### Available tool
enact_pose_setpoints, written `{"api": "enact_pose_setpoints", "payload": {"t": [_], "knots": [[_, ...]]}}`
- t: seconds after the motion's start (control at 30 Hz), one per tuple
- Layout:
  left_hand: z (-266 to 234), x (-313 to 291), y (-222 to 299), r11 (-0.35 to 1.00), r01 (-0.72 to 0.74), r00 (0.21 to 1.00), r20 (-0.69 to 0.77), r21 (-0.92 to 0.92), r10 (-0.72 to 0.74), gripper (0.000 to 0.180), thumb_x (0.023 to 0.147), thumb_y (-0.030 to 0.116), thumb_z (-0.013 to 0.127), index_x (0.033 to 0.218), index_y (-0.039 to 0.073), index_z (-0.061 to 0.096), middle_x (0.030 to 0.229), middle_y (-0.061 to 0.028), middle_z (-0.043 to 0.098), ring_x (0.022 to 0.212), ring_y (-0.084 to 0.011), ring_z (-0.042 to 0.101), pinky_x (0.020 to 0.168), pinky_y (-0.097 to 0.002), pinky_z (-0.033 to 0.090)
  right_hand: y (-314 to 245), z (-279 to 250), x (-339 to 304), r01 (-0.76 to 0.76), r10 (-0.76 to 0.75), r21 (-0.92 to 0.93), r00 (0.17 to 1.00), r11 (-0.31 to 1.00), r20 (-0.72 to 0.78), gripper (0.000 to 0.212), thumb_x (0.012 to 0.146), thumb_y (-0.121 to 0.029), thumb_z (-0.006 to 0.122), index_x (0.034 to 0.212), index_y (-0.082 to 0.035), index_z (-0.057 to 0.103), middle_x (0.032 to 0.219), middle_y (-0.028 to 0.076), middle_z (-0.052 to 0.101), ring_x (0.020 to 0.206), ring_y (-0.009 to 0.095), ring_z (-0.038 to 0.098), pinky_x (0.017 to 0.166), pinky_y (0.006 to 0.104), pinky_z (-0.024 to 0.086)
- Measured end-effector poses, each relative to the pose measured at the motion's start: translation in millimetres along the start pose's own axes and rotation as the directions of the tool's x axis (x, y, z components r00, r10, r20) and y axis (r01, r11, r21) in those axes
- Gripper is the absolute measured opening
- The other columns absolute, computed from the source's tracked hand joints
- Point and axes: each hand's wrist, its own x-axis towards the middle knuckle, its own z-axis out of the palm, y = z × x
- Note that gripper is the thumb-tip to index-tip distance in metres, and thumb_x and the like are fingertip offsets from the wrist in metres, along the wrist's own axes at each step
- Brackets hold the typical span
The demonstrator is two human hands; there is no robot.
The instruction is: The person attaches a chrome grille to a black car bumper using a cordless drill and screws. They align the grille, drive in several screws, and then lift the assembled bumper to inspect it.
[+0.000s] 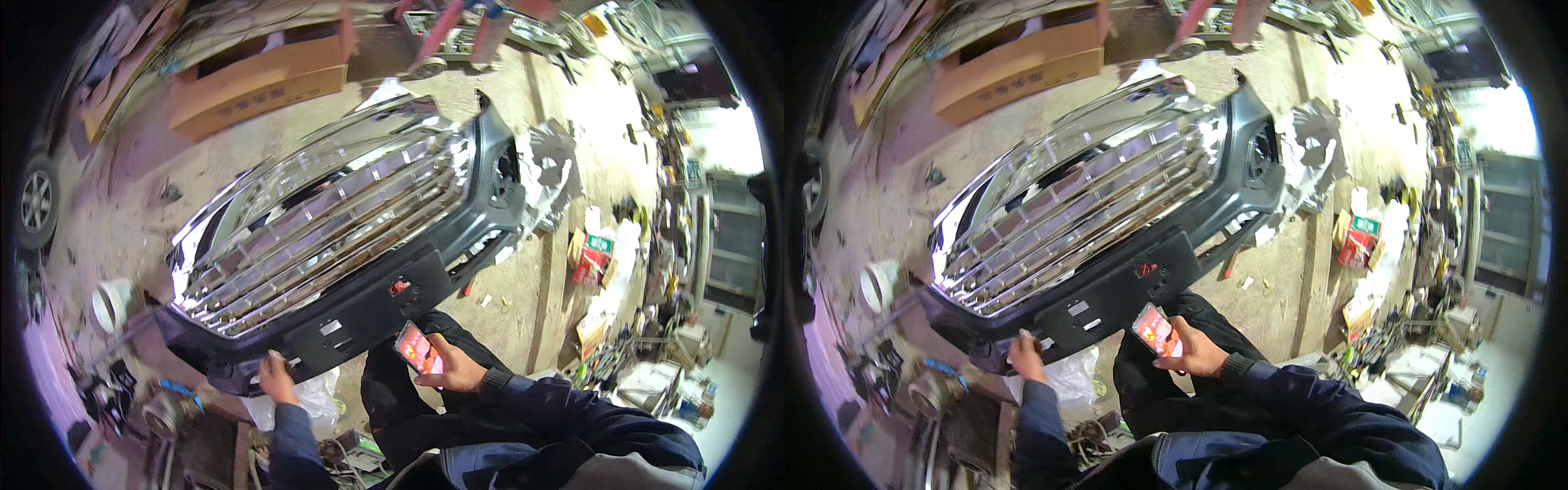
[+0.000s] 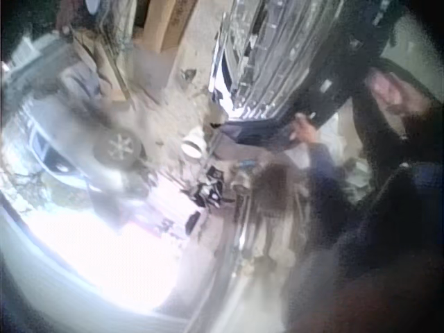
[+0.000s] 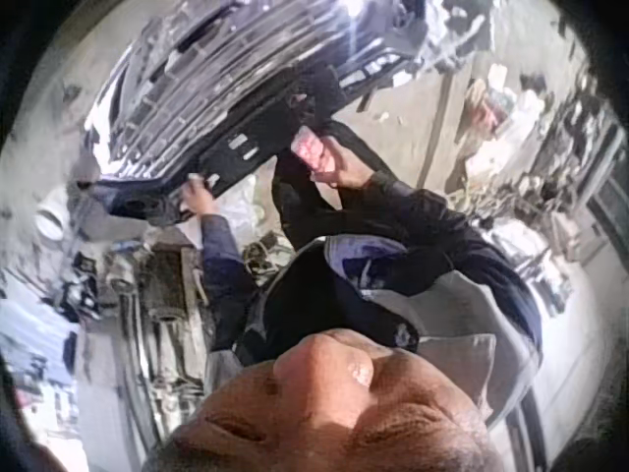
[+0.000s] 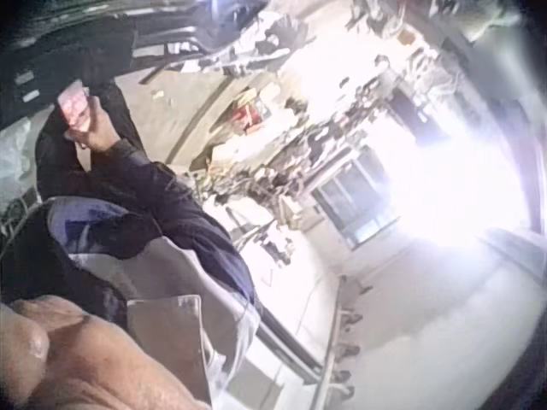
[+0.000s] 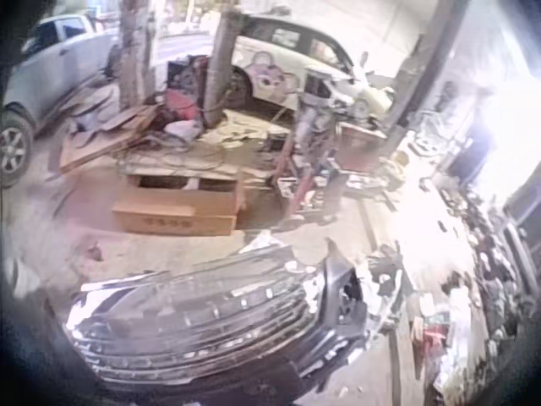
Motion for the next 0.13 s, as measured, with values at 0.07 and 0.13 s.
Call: {"api": "enact_pose_setpoints", "payload": {"t": [0.07, 0.13], "knots": [[31.4, -50.3, -6.8, 0.962, -0.043, 0.983, 0.184, 0.27, -0.008, 0.036, 0.1, 0.037, 0.07, 0.092, 0.002, 0.071, 0.085, -0.0061, 0.07, 0.076, -0.0206, 0.061, 0.073, -0.0365, 0.051, 8.3, 1.7, -4.8, 0.045, -0.041, 0.068, 0.998, 0.997, -0.051, 0.067, 0.084, -0.024, 0.089, 0.131, -0.001, 0.047, 0.106, 0.013, 0.064, 0.098, 0.017, 0.065, 0.086, 0.0332, 0.053], [47.8, -74.7, -5.4, 0.993, -0.03, 0.934, 0.358, 0.117, -0.014, 0.04, 0.098, 0.038, 0.074, 0.109, 0.0, 0.071, 0.102, -0.0102, 0.075, 0.084, -0.0222, 0.064, 0.083, -0.04, 0.055, 19.6, 9.7, -4.7, 0.269, -0.258, 0.054, 0.953, 0.962, -0.156, 0.07, 0.084, -0.025, 0.09, 0.134, -0.002, 0.047, 0.103, 0.01, 0.064, 0.086, 0.015, 0.066, 0.072, 0.0318, 0.055]]}}
